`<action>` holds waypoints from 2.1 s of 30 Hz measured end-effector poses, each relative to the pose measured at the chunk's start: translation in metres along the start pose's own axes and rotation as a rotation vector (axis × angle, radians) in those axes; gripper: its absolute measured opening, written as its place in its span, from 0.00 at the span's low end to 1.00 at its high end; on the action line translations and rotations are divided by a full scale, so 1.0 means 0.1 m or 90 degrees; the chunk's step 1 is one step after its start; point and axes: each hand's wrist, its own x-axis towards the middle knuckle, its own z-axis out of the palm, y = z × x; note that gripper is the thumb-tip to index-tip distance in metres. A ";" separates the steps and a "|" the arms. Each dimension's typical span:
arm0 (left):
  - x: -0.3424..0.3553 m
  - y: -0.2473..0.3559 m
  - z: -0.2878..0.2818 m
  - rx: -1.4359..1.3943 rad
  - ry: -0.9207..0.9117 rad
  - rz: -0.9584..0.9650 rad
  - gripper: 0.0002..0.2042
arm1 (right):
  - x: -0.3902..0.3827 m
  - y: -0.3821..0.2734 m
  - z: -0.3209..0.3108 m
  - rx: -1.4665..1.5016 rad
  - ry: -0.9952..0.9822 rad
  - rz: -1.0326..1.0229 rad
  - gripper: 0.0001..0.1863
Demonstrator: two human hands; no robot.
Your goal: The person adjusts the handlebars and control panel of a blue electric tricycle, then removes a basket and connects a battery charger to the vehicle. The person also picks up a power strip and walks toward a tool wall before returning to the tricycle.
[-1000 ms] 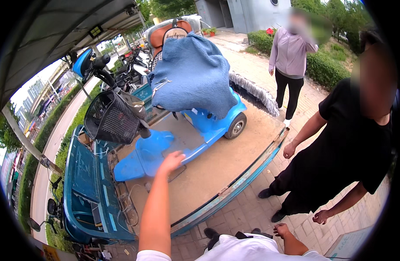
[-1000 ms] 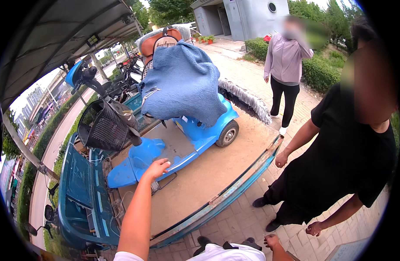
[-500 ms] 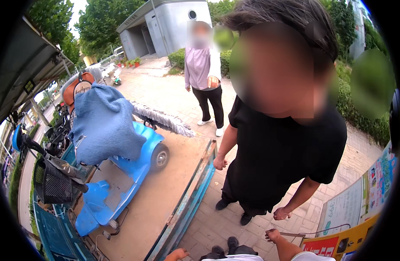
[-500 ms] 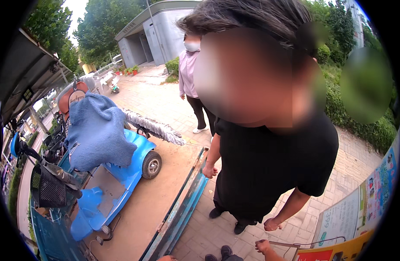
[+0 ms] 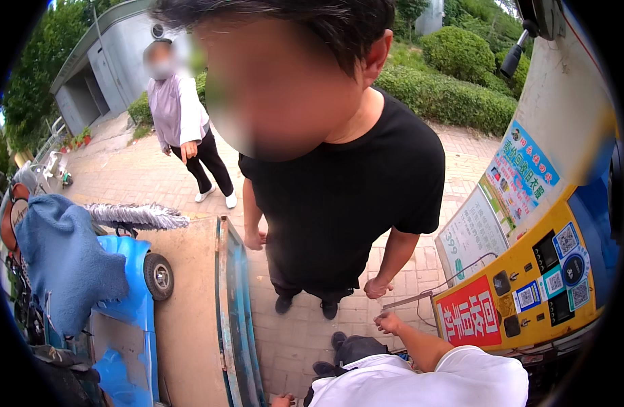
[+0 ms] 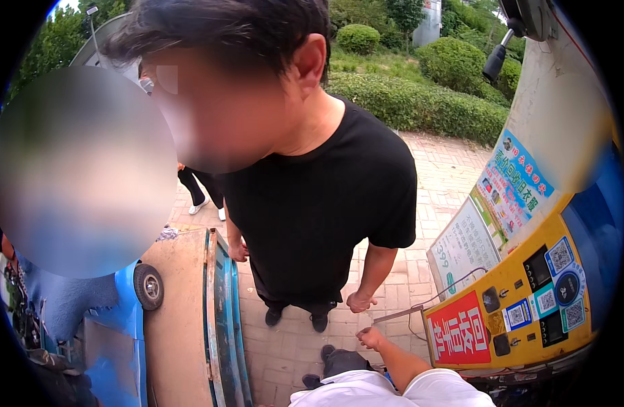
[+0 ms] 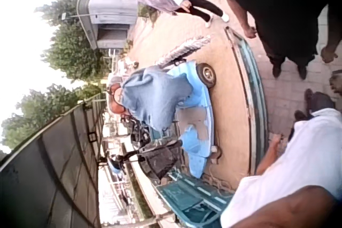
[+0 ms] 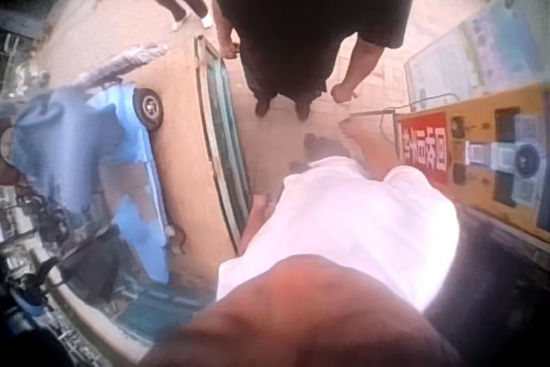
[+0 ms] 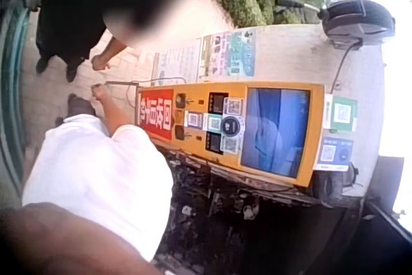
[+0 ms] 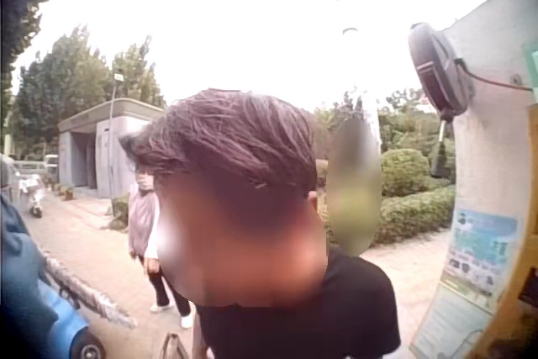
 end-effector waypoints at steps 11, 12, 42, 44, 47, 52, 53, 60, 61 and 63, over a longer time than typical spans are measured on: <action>0.89 1.01 -1.32 -0.246 0.157 -0.203 0.09 | 0.28 -0.96 -0.44 0.261 0.310 -0.278 0.21; 1.00 1.07 -1.29 -0.207 0.150 -0.211 0.10 | 0.37 -0.98 -0.52 0.235 0.297 -0.281 0.21; 4.23 4.91 -1.88 -0.381 0.028 -0.288 0.14 | 2.95 -2.48 -3.28 0.049 0.193 -0.011 0.17; 4.56 5.23 -2.19 -0.372 0.040 -0.246 0.15 | 3.03 -2.56 -3.37 0.085 0.204 0.033 0.18; 4.93 5.66 -2.51 -0.378 0.040 -0.213 0.15 | 3.16 -2.55 -3.49 0.138 0.207 0.116 0.18; 5.29 5.86 -2.68 -0.357 0.071 -0.267 0.15 | 3.60 -2.72 -3.59 0.189 0.137 0.204 0.19; 5.32 5.90 -2.69 -0.330 0.063 -0.285 0.15 | 3.69 -2.80 -3.65 0.194 0.117 0.218 0.18; 5.42 6.44 -2.51 -0.361 -0.009 -0.387 0.17 | 4.94 -4.12 -4.64 0.119 0.081 0.181 0.16; 5.48 6.47 -2.46 -0.397 0.018 -0.402 0.17 | 5.14 -4.48 -4.81 0.119 0.092 0.140 0.16; 5.67 6.76 -2.46 -0.425 0.041 -0.438 0.16 | 5.53 -5.21 -5.14 0.119 0.120 0.056 0.16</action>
